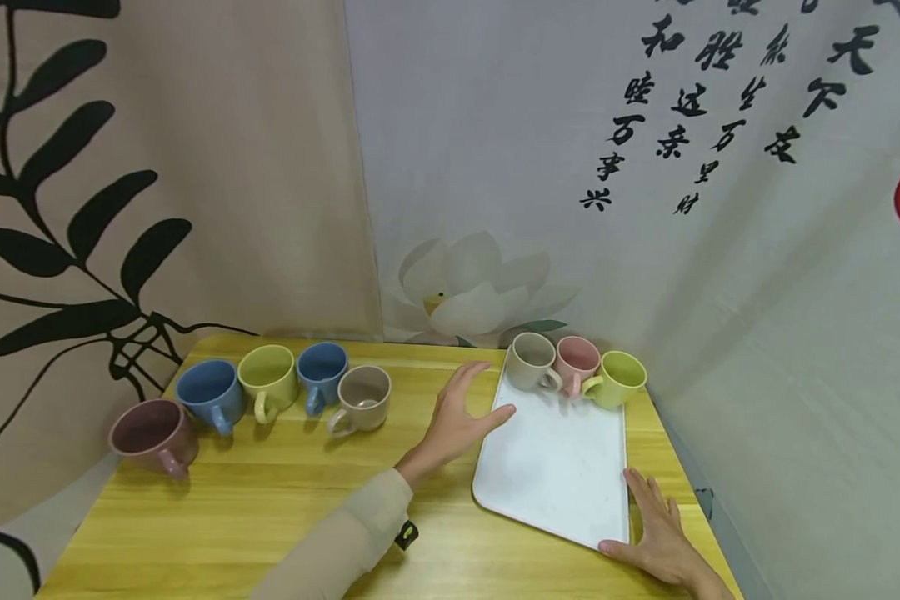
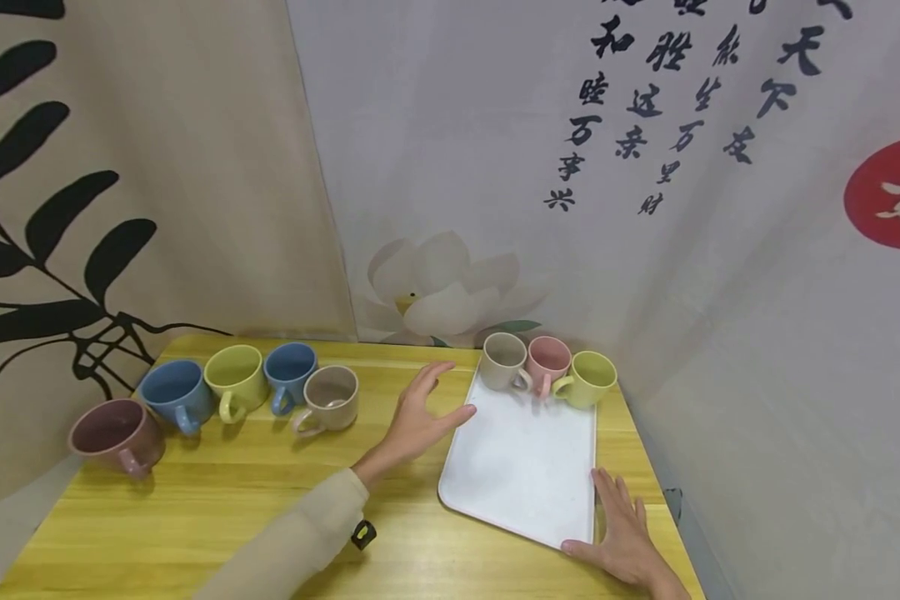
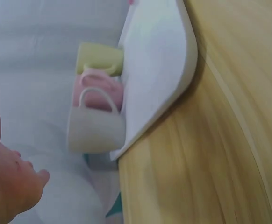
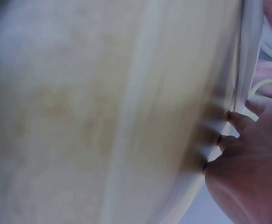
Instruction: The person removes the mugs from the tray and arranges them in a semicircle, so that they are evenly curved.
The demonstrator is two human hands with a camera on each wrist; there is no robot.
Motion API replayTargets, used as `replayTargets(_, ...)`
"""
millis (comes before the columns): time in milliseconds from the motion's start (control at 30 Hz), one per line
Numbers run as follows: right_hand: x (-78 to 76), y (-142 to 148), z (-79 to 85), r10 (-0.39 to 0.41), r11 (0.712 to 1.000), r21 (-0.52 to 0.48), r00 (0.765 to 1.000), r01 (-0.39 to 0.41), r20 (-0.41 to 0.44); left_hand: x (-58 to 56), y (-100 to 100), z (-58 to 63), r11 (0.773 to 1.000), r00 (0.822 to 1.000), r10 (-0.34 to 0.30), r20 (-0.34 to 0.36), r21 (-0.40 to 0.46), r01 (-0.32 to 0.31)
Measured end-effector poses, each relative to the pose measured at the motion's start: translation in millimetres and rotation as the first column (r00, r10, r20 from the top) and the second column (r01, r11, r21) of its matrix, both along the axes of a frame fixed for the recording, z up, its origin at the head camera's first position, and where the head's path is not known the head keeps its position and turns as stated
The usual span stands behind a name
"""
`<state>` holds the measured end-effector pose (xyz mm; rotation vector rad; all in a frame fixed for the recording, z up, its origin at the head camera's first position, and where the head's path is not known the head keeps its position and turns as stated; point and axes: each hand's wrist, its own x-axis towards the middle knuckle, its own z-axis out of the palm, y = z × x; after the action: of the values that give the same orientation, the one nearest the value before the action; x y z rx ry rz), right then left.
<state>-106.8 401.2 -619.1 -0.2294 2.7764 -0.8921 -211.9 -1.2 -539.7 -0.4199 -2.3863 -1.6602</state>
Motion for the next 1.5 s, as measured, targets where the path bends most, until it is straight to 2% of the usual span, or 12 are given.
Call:
replayTargets(100,0.4,1,-1.0,0.001,1.0,-0.012,1.0,-0.001,-0.001,-6.2,15,-2.7,1.0,0.999,-0.022,0.048,-0.003,0.022)
replayTargets(333,0.2,1,-1.6,0.001,1.0,-0.026,1.0,-0.001,-0.011,-20.2,45,-8.1,0.998,0.993,-0.068,0.095,0.005,0.068)
replayTargets(733,1.0,3,-0.2,-0.001,0.999,-0.042,1.0,0.0,-0.027,-40.7,78,-12.2,0.997,0.979,-0.068,0.19,-0.022,0.073)
replayTargets(967,0.1,3,-1.8,0.009,0.999,-0.051,0.999,-0.011,-0.047,-44.4,93,-16.8,0.995,0.953,-0.095,0.289,0.023,0.093)
replayTargets(1267,-2.7,1,-0.7,0.006,1.0,-0.021,1.0,-0.006,-0.028,-50.6,105,-23.9,0.989,0.925,-0.145,0.351,0.076,0.126)
replayTargets(1500,-1.6,1,0.0,-0.003,1.0,-0.007,1.0,0.003,-0.008,-50.2,113,-22.9,0.986,0.872,-0.169,0.459,0.085,0.147)
